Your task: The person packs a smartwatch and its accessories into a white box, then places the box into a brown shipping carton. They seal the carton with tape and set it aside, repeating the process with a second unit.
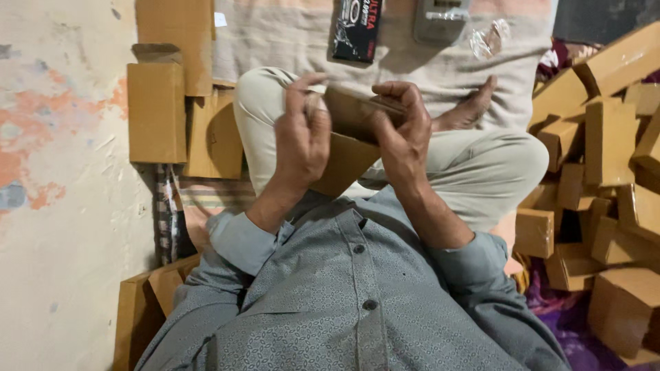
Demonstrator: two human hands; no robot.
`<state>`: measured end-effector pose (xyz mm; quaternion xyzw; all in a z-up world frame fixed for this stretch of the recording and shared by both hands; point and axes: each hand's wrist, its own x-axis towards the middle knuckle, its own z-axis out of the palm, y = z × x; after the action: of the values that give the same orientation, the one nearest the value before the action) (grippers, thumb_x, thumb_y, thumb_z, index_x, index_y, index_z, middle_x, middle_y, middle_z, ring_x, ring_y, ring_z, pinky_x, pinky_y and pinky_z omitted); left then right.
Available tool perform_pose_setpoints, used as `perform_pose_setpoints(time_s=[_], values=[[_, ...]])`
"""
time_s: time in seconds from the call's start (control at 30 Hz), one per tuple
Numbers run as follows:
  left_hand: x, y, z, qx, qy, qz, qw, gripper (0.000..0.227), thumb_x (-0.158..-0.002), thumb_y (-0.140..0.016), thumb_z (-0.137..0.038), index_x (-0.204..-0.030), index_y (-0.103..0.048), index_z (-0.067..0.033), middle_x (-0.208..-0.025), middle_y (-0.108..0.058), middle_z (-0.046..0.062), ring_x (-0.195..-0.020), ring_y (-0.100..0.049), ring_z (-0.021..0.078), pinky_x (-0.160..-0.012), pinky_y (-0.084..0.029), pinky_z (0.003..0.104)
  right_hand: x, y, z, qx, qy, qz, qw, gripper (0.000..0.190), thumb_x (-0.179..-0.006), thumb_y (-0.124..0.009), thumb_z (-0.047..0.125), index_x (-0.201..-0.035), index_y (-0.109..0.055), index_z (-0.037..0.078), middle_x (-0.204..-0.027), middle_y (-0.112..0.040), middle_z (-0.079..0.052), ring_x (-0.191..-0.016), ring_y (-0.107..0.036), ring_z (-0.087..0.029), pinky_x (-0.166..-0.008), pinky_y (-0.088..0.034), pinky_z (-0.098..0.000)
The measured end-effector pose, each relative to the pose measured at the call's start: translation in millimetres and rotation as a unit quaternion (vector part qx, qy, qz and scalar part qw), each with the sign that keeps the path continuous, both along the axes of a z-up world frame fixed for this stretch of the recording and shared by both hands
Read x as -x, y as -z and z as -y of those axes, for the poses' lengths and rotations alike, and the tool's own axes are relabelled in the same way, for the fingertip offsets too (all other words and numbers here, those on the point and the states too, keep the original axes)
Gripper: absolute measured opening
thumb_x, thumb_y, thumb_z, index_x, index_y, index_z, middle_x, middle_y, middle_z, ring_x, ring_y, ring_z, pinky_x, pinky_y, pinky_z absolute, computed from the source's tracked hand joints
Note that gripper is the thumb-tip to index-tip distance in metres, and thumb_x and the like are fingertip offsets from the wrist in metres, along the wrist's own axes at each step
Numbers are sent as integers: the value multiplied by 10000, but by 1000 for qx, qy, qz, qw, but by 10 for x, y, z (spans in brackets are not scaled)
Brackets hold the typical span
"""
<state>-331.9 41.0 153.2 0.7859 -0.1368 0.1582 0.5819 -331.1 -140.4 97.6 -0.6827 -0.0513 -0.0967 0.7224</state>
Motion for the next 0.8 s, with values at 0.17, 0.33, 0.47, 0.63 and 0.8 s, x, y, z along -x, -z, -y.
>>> perform_pose_setpoints(time_s=[0.17, 0.33, 0.47, 0.63, 0.8], values=[[-14, -11, -134, -7, 43, 3, 999, 145, -1089, -515, -95, -1203, -570, -24, -1109, -642, 102, -1043, -650, 187, -985, -516, 292, -185, 241, 28, -250, -57, -170, 952, 282, -1065, -672, 220, -1047, -602, -53, -936, -621, -99, -794, -543, -143, -675, -451, -258], [-79, -51, -273, 99, 172, -158, 967, 237, -1052, -516, -157, -1189, -618, 7, -1096, -649, 99, -1040, -591, 159, -967, -480, 305, -262, 31, -27, -229, -14, -286, 931, 263, -948, -689, 244, -1076, -632, 21, -1027, -703, -114, -950, -685, -157, -830, -562, -275], [-118, -39, -192, 41, 89, -126, 987, 356, -1123, -457, -288, -1079, -682, -16, -1001, -722, 62, -957, -653, 140, -906, -525, 292, -209, -316, -56, 10, -23, -130, 991, 352, -983, -696, 268, -1166, -608, -20, -1060, -652, -145, -965, -639, -162, -885, -546, -279], [-75, 11, -125, 34, 55, -122, 990, 412, -1144, -405, -337, -1113, -672, -25, -973, -719, 73, -874, -638, 139, -822, -532, 299, -57, -492, 10, 244, -31, -90, 965, 316, -944, -695, 241, -1093, -657, -35, -1088, -634, -127, -911, -667, -146, -774, -582, -279], [-151, -7, -172, 77, 69, -125, 987, 442, -1152, -361, -349, -1137, -667, -32, -992, -712, 74, -903, -647, 158, -833, -538, 309, -134, -363, -47, -19, -21, -78, 997, 286, -1127, -472, 121, -1221, -699, -26, -1118, -688, -110, -1019, -631, -140, -925, -534, -278]])
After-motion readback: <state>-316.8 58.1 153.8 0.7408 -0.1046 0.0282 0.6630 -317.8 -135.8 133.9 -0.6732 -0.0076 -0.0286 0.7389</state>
